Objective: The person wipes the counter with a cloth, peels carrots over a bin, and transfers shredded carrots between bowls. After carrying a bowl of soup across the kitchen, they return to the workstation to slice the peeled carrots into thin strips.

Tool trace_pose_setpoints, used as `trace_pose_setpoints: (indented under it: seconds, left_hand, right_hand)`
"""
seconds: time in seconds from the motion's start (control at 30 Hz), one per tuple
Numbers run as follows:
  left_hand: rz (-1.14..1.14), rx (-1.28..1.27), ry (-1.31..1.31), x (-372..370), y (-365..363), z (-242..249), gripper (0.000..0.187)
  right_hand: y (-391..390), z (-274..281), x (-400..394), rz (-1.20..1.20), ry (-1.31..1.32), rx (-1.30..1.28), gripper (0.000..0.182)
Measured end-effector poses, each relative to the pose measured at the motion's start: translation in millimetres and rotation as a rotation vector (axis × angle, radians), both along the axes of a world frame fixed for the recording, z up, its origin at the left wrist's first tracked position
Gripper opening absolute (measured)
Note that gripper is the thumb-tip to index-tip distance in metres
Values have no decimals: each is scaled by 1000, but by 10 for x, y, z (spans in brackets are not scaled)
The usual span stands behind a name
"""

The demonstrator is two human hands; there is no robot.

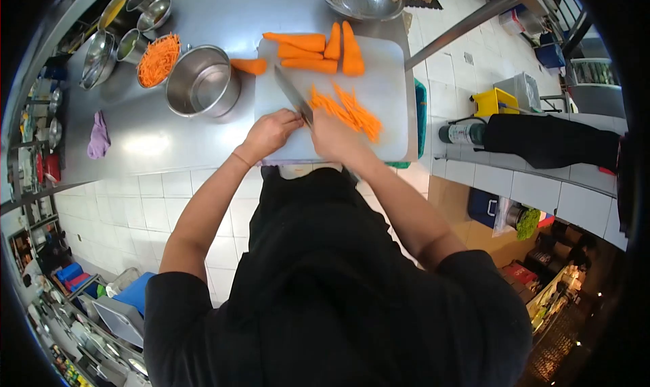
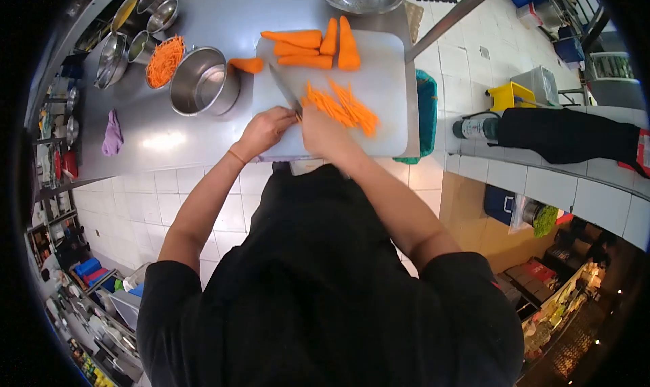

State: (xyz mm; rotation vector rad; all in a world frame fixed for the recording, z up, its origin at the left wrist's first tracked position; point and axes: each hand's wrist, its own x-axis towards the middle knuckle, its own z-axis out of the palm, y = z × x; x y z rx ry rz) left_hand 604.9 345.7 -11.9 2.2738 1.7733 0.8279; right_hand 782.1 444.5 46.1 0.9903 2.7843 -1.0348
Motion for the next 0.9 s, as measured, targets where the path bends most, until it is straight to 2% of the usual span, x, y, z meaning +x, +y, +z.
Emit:
trace_pose_setpoints:
  seconds: [0.03, 0.13, 0.2, 0.27, 0.4, 0.5, 0.57, 0.6, 0.67, 0.7, 0.77, 0.9]
  left_hand:
    - [2, 9, 7, -29, 24, 11, 27]
    - [-20, -30, 30, -18, -2, 4, 29]
    - [-43, -52, 38, -48, 14, 25, 28]
    - [-57, -44, 59, -67, -11, -8, 28]
    - [-63, -89, 64, -77, 17, 46, 29]
    - [-41, -95, 45, -73, 19, 26, 29]
    - [-43, -77, 53, -70, 23, 55, 28]
    - [-38, -71, 50, -62, 11, 58, 27]
    - [-38, -66, 46, -61, 17, 73, 27]
    - [-37, -67, 44, -50, 5, 73, 27]
    - [-39, -63, 38, -53, -10, 55, 26]
    - [-25, -80, 44, -54, -5, 70, 24]
  right_hand:
    - [-9, 84, 52, 38, -13, 28, 21]
    - [-41, -334, -81, -23, 100, 6, 23]
    - [51, -282, -103, -5, 68, 28, 22]
    - [104, -140, -76, 7, -32, -82, 23]
    - [-31, -329, -45, -41, -51, -59, 25]
    - [98, -119, -153, -56, 33, -66, 20]
    - [231, 162, -159, 23, -90, -236, 20]
    - [223, 327, -138, 20, -89, -233, 20]
    - [118, 574, -45, -39, -290, -349, 21]
    - [76, 441, -6, -39, -294, -351, 21]
    - [-12, -19, 55, 10, -93, -97, 23]
    - [73, -257, -135, -83, 76, -135, 24]
